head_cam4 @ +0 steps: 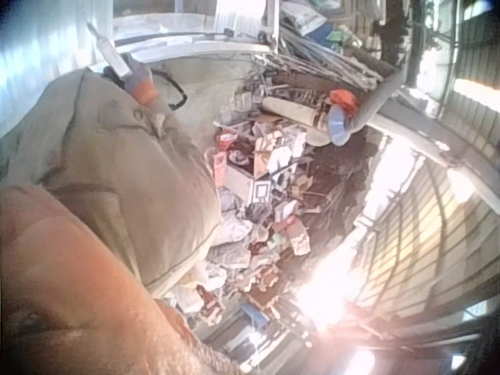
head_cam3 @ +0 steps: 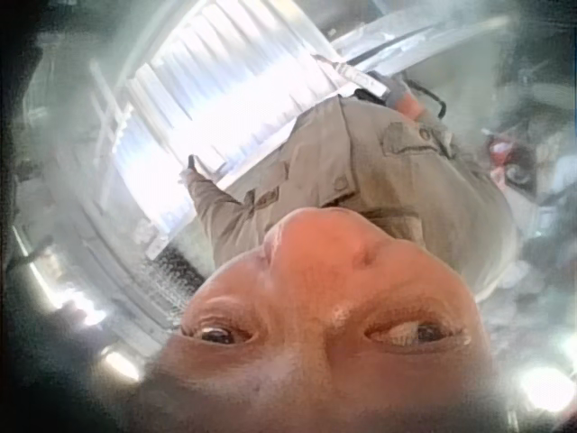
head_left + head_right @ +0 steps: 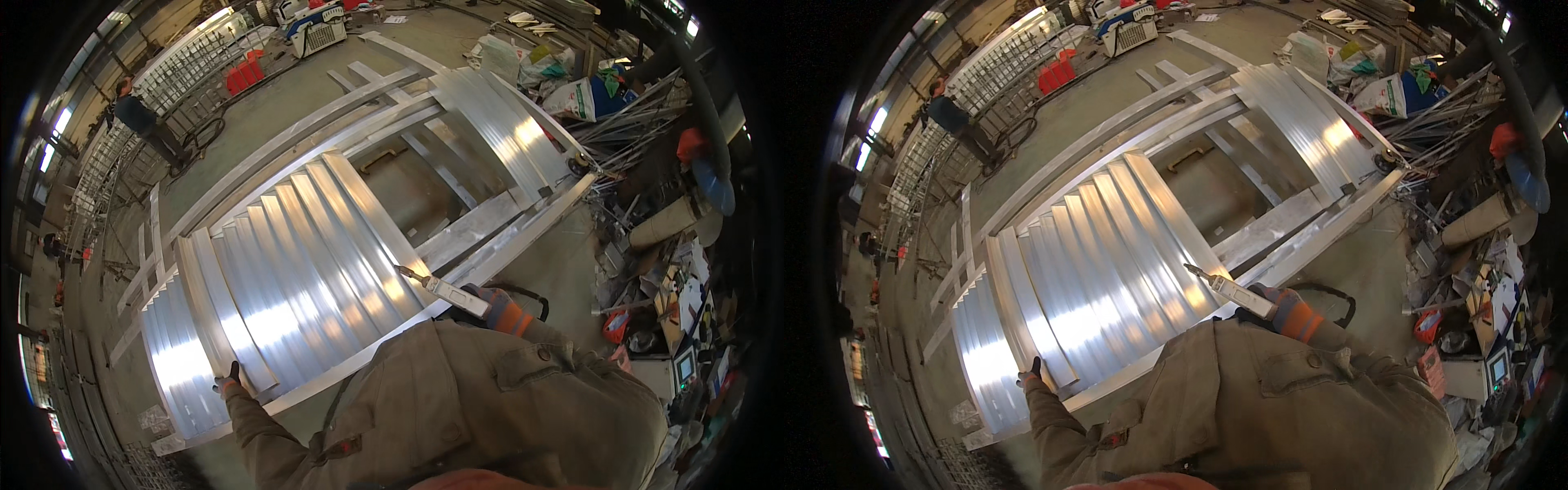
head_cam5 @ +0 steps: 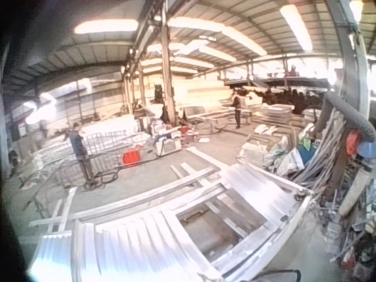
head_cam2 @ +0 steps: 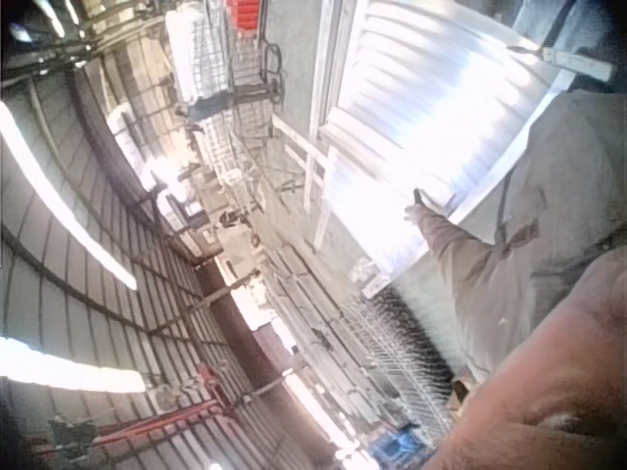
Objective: The person welds a corrugated metal sheet to a metal frame using a handheld welding torch. They repeatedly position the sheet, apply short welds along the seam, and adjust the sheet between welds.
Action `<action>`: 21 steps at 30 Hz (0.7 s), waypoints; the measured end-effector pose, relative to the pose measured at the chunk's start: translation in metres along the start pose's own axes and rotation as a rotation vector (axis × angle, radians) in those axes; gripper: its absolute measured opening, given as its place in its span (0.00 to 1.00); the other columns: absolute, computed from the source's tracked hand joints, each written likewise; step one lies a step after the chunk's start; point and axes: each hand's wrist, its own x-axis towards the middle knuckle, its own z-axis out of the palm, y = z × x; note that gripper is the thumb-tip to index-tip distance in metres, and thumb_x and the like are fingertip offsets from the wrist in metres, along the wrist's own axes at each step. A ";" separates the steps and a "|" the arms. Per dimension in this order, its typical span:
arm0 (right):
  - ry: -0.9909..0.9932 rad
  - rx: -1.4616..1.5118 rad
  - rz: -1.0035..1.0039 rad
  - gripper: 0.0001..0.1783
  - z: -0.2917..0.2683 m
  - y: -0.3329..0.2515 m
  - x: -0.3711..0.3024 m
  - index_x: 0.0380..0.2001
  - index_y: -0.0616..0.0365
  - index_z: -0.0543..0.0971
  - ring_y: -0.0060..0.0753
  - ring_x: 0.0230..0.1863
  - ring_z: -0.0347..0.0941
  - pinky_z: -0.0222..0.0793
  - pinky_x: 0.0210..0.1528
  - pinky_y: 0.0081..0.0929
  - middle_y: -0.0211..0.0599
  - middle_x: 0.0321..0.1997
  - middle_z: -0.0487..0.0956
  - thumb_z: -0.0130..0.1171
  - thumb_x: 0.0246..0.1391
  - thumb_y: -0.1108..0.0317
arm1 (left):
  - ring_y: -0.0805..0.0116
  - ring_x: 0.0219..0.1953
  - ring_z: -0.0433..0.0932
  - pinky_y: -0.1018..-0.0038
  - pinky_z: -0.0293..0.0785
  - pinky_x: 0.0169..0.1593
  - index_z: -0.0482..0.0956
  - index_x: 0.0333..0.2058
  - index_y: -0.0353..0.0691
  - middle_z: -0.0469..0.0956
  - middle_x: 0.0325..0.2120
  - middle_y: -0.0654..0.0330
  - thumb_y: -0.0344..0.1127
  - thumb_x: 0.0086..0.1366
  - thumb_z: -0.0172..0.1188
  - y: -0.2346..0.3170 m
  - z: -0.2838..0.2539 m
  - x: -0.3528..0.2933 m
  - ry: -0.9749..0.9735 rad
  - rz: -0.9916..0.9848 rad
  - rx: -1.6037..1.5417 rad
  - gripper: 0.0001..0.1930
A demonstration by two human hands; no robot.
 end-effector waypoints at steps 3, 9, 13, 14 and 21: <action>0.009 -0.038 -0.010 0.18 -0.035 0.011 -0.005 0.58 0.46 0.82 0.56 0.51 0.88 0.83 0.53 0.46 0.45 0.49 0.89 0.70 0.70 0.54 | 0.35 0.83 0.56 0.35 0.63 0.82 0.48 0.86 0.54 0.52 0.85 0.48 0.78 0.39 0.85 0.007 0.009 -0.001 -0.076 0.040 0.072 0.82; 0.063 -0.156 0.070 0.20 -0.072 -0.012 -0.024 0.56 0.49 0.83 0.58 0.50 0.88 0.83 0.51 0.46 0.47 0.49 0.89 0.73 0.68 0.54 | 0.38 0.81 0.61 0.43 0.65 0.82 0.55 0.84 0.52 0.62 0.80 0.46 0.73 0.39 0.88 -0.019 0.020 -0.006 0.054 0.138 0.046 0.78; 0.198 -0.181 -0.013 0.21 -0.051 -0.030 -0.029 0.58 0.52 0.84 0.55 0.48 0.88 0.83 0.48 0.45 0.46 0.50 0.89 0.73 0.69 0.55 | 0.41 0.84 0.57 0.54 0.62 0.84 0.55 0.83 0.36 0.59 0.82 0.41 0.70 0.36 0.92 -0.034 0.015 -0.002 -0.009 0.198 -0.119 0.82; 0.209 -0.208 -0.071 0.21 -0.045 -0.030 -0.022 0.58 0.53 0.84 0.53 0.47 0.89 0.83 0.47 0.44 0.45 0.50 0.89 0.74 0.69 0.56 | 0.41 0.82 0.60 0.55 0.64 0.83 0.57 0.82 0.35 0.62 0.81 0.40 0.70 0.36 0.92 -0.036 0.011 0.003 -0.039 0.236 -0.107 0.81; 0.260 -0.225 -0.166 0.21 -0.006 -0.026 0.002 0.59 0.55 0.84 0.50 0.46 0.89 0.84 0.46 0.43 0.45 0.49 0.89 0.74 0.69 0.57 | 0.37 0.78 0.68 0.52 0.70 0.78 0.43 0.85 0.37 0.67 0.78 0.34 0.63 0.53 0.87 -0.057 -0.009 0.050 -0.139 0.286 0.022 0.76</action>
